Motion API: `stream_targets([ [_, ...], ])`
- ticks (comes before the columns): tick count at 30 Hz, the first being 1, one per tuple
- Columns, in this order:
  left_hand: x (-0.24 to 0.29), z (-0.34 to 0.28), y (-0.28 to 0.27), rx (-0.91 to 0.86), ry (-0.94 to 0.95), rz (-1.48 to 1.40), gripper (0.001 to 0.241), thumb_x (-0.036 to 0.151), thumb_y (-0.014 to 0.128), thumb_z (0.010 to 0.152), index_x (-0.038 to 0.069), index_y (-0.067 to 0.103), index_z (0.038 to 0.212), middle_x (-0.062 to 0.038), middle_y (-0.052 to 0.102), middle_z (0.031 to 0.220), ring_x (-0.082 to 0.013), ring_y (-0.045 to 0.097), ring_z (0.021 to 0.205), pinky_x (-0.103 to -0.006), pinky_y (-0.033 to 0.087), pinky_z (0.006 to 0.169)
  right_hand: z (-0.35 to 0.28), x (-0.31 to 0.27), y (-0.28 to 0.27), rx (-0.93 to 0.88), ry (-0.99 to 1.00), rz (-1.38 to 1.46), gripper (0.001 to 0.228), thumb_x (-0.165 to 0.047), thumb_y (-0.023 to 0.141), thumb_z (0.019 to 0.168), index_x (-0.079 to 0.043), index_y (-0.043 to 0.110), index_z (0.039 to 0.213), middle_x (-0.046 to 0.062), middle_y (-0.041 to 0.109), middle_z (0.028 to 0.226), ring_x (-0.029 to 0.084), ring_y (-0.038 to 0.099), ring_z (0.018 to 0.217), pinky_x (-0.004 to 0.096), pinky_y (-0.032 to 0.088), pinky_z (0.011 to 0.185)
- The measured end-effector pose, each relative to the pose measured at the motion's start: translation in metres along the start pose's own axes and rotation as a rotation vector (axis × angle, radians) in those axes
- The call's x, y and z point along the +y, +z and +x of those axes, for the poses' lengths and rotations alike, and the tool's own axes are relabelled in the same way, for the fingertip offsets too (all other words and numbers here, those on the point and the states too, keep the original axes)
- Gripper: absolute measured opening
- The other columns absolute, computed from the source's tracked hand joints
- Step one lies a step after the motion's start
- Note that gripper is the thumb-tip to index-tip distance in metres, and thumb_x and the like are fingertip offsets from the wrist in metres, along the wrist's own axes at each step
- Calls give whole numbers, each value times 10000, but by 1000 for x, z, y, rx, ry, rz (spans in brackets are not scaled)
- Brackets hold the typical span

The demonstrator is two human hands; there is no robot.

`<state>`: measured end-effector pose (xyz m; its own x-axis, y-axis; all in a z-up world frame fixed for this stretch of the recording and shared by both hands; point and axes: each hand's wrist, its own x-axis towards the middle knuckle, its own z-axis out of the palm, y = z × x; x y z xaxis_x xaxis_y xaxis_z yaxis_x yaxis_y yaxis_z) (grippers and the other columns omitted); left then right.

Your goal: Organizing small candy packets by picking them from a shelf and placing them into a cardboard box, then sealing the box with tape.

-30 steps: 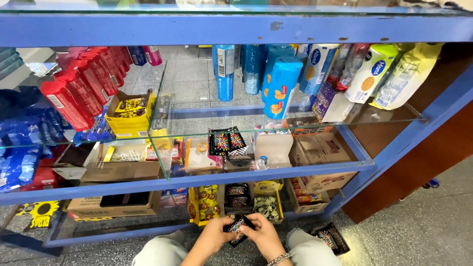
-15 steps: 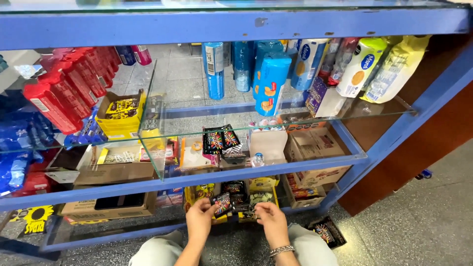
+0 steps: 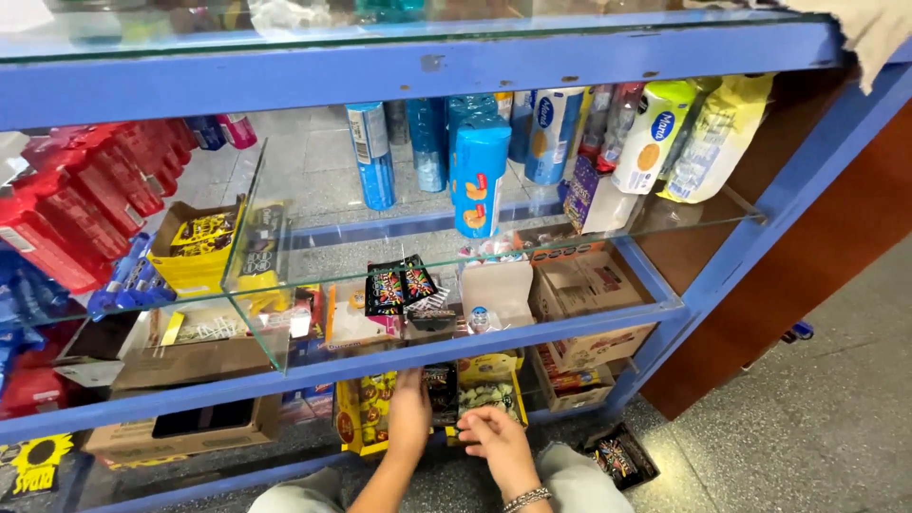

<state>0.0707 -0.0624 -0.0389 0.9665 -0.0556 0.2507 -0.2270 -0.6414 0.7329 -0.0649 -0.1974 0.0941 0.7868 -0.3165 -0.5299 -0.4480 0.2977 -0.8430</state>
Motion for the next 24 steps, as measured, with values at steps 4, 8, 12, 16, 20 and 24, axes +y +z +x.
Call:
stream_targets([
  [4,-4,-10,8,-277,181,176,597,-136,540,778,44,630,1339,-181,573,1436,-403,661,1161,-499,565,922,2,8,5,-59,-29,-133,204,-189,619,1013,-60,764,1076,82,825,1036,162,772,902,267,630,767],
  [8,-7,14,31,-732,1,501,183,-31,561,887,49,698,978,-169,728,946,-379,713,874,-493,572,745,4,15,9,-78,-87,-180,208,-175,612,1002,-62,778,1055,76,823,1021,159,767,864,265,619,737],
  [12,5,53,45,-933,-197,567,319,8,634,912,58,639,1227,-171,670,1269,-329,684,1128,-422,581,902,-4,3,9,-90,-77,-229,234,-198,588,1023,-71,776,1080,68,820,1041,148,766,890,262,638,780],
  [16,11,63,51,-949,-227,625,242,-34,516,987,51,695,1126,-127,718,1090,-293,699,933,-405,573,770,0,1,7,-152,51,-43,245,-178,599,1040,-22,754,1148,123,788,1066,198,743,893,298,626,781],
  [20,24,61,52,-898,-152,649,197,-12,553,988,82,707,1068,-110,722,1055,-281,704,921,-407,592,774,11,5,1,-193,94,-13,271,-180,593,1049,-9,746,1193,142,771,1096,221,726,907,321,619,794],
  [24,65,40,9,-895,-16,711,237,-22,531,985,38,698,1142,-137,719,1091,-302,713,941,-424,594,785,13,5,-1,-202,122,-29,263,-208,593,1052,-34,726,1196,148,742,1139,260,715,967,367,616,846],
])
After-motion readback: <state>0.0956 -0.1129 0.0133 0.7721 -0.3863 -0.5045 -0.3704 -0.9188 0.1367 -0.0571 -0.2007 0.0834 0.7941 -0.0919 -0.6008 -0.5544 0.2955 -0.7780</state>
